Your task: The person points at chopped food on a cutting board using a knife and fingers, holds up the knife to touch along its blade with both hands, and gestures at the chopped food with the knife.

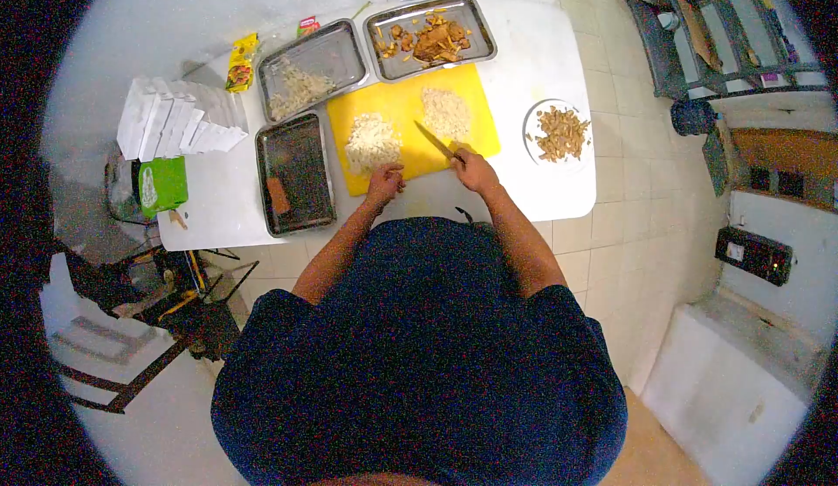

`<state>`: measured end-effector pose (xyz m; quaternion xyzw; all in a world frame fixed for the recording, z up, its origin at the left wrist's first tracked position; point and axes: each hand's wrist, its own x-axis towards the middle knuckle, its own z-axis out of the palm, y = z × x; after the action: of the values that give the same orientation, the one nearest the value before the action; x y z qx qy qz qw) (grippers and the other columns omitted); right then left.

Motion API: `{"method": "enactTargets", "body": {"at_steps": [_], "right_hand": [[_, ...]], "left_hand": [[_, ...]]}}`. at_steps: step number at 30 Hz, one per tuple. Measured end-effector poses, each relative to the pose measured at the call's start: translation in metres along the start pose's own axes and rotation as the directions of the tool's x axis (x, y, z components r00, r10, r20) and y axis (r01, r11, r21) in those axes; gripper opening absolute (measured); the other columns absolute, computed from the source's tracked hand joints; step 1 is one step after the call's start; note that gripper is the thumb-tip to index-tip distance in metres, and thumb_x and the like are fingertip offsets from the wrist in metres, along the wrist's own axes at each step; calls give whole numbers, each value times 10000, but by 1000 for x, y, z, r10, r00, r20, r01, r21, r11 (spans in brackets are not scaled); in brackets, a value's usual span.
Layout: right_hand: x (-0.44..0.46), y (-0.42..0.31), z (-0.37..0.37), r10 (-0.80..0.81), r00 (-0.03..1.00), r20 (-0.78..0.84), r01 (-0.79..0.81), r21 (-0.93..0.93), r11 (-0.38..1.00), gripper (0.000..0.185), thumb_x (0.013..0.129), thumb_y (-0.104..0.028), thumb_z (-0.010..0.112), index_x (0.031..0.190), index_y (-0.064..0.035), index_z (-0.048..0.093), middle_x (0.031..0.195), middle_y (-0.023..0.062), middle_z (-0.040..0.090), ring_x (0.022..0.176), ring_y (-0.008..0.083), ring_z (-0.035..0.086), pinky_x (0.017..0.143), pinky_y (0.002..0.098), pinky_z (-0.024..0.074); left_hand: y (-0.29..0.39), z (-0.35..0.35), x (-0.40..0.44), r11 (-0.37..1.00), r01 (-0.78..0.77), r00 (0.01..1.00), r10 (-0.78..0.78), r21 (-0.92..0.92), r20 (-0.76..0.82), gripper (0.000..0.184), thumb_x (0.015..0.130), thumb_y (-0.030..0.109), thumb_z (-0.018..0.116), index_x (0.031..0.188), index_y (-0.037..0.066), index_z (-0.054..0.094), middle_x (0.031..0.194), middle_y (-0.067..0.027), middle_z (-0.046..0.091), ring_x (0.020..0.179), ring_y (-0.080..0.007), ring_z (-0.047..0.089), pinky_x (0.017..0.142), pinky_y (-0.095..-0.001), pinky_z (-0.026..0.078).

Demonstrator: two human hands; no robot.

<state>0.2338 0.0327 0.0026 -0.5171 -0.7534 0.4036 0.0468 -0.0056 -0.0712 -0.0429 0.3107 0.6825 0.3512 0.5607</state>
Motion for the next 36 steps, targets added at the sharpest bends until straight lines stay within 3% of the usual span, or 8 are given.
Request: {"method": "enactTargets", "body": {"at_steps": [7,10,17,20,26,32,35,36], "right_hand": [[-2,2,4,27,998,-61,-19,125,992,336,952,-316,535,1047,-3,610,815,221,644,766,354,634,703,416,485],[-8,-4,13,52,998,-21,-48,155,987,336,951,-323,541,1029,-4,615,773,199,636,717,318,621,669,404,474],[-22,2,31,18,1000,-15,-17,85,996,328,924,-300,583,1057,-2,617,847,212,658,791,348,641,721,419,491],[-22,-3,27,64,998,22,-66,58,996,324,917,-290,591,1059,0,615,874,219,663,821,358,647,741,424,496],[-22,-2,27,63,997,32,-65,54,996,317,910,-280,604,1057,1,612,860,220,661,805,359,648,729,422,496],[-21,0,28,42,999,3,-42,47,998,314,907,-281,614,1047,0,612,843,215,660,790,356,646,721,422,496],[-19,5,30,32,998,-49,-26,125,992,301,908,-279,615,1024,-2,609,789,186,645,726,313,627,682,405,493],[-19,4,27,43,998,-52,-35,149,988,294,911,-278,614,1015,-3,607,761,166,636,687,284,616,651,392,490]], "left_hand": [[-24,-3,21,830,-323,923,382,455,-41,533,863,161,517,1375,31,449,955,-214,676,785,-315,673,748,-422,531],[-15,-1,20,768,-286,925,378,573,-44,538,868,212,508,1391,94,457,1026,-236,672,879,-372,673,818,-463,518],[48,-18,17,471,-294,906,415,832,85,281,877,235,521,1078,137,690,876,-198,681,809,-386,661,758,-493,522],[35,-20,35,429,-418,792,604,801,90,224,861,203,523,934,102,709,790,-181,671,755,-383,657,688,-483,527],[28,-21,55,281,-355,853,487,891,187,188,830,180,548,860,82,707,772,-175,662,737,-357,659,664,-474,526],[36,-14,51,504,-353,855,516,788,53,184,830,214,585,829,69,698,740,-185,652,710,-359,656,648,-467,517],[21,-8,62,656,-649,696,717,385,-46,157,838,210,651,877,65,698,690,-146,651,596,-273,641,562,-404,507],[25,-4,59,764,-571,783,616,300,-79,158,843,201,662,904,59,695,684,-130,650,567,-238,622,541,-378,496]]}}
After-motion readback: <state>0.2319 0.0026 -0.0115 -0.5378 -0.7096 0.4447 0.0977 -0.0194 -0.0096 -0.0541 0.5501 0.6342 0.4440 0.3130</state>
